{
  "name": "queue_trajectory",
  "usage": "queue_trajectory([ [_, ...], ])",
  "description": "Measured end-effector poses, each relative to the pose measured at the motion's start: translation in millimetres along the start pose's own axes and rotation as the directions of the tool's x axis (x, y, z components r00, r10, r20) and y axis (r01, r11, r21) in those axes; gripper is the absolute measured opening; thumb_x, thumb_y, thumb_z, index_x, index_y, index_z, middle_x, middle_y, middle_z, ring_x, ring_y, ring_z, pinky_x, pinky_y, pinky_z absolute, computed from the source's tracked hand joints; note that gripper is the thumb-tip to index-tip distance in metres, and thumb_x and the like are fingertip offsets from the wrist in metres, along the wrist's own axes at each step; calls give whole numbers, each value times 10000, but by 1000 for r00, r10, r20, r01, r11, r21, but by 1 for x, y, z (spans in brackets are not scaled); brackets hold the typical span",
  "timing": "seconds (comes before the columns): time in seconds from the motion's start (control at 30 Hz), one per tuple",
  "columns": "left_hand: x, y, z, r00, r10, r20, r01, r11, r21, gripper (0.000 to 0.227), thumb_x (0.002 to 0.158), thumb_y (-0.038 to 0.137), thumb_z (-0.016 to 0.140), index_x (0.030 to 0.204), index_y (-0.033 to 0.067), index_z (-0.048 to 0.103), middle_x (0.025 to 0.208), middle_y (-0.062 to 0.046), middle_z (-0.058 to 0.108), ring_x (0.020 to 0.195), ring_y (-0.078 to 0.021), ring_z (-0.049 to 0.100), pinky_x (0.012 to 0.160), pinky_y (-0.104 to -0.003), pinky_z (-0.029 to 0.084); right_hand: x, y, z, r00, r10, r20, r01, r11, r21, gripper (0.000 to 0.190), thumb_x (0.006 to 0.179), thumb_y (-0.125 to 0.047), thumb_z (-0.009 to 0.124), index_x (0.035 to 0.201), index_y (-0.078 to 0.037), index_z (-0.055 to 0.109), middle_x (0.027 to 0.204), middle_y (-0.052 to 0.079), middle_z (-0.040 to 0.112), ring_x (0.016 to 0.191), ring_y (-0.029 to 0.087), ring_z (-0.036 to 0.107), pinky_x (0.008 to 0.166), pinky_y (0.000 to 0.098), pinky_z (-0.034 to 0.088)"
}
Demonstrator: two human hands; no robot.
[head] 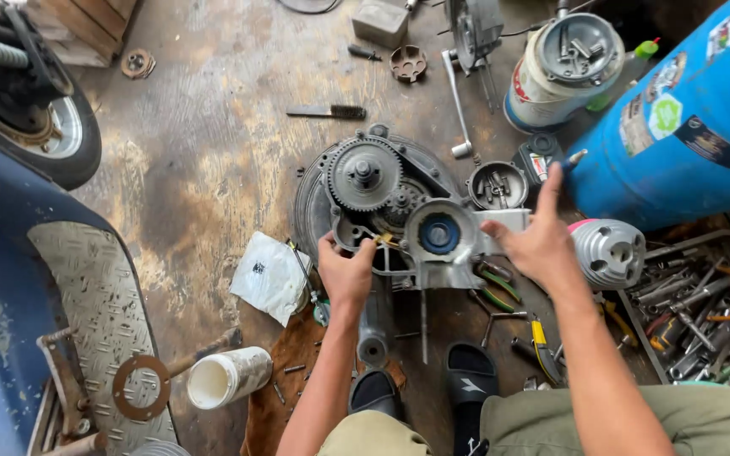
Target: The person sits on the floor and uses a screwdriver to work on a disassembled engine block. They manipulate internal components, including gears and a blue seal, while surrounded by various tools and engine parts.
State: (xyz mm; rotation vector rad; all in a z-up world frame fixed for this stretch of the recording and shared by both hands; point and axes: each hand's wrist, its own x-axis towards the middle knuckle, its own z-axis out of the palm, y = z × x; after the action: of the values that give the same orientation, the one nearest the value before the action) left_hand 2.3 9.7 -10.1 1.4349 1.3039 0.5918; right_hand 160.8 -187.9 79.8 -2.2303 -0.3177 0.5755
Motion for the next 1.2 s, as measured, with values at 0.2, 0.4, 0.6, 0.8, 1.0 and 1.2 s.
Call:
queue_trajectory([
  [0.2,27,-28,-5,996,50,74,-49,999,-21,601,766,176,755,1305,-3,557,1069,-201,744,1124,-363,685,908,-533,582,15,54,51,996,-87,-9,87,994,70,1293,785,-648,711,1626,-151,-136,1486,478,330,1019,505,662,995,614,494],
  [0.4,24,-6,-7,989,-8,148,0,998,57,638,820,202,724,1369,-26,494,1142,-274,691,1165,-449,646,926,-609,567,38,72,68,1000,10,29,-10,1000,1,1322,746,-766,658,1626,-156,-117,1582,404,243,1329,567,457,1101,673,397],
  [0.6,36,-26,-8,984,83,159,-106,985,138,663,784,313,791,1317,6,544,1025,-239,739,1016,-433,718,838,-567,605,43,79,72,996,91,-4,-91,992,-87,1168,810,-766,664,1640,-345,-42,1387,382,534,1283,504,540,1099,627,406],
  [0.8,43,-38,2,972,218,91,-233,948,218,612,770,409,780,1252,102,563,969,-196,757,968,-410,731,785,-547,586,48,94,82,950,-288,-117,264,946,-186,951,1027,-643,515,1637,-56,81,1388,432,498,1246,611,514,1000,731,413],
  [1.0,41,-53,13,935,355,18,-351,911,219,565,818,440,677,1267,122,548,908,-247,741,844,-499,720,684,-597,570,6,92,122,440,-770,-463,643,630,-435,505,955,-339,578,1355,-30,575,1416,280,382,1283,452,435,1065,545,374],
  [1.2,48,-66,19,879,472,-72,-445,864,237,632,785,465,743,1309,175,542,1064,-170,759,964,-407,732,790,-525,581,-40,93,167,629,-729,-270,438,620,-651,566,956,-562,535,1345,-176,676,1554,237,325,1439,443,326,1115,560,287],
])
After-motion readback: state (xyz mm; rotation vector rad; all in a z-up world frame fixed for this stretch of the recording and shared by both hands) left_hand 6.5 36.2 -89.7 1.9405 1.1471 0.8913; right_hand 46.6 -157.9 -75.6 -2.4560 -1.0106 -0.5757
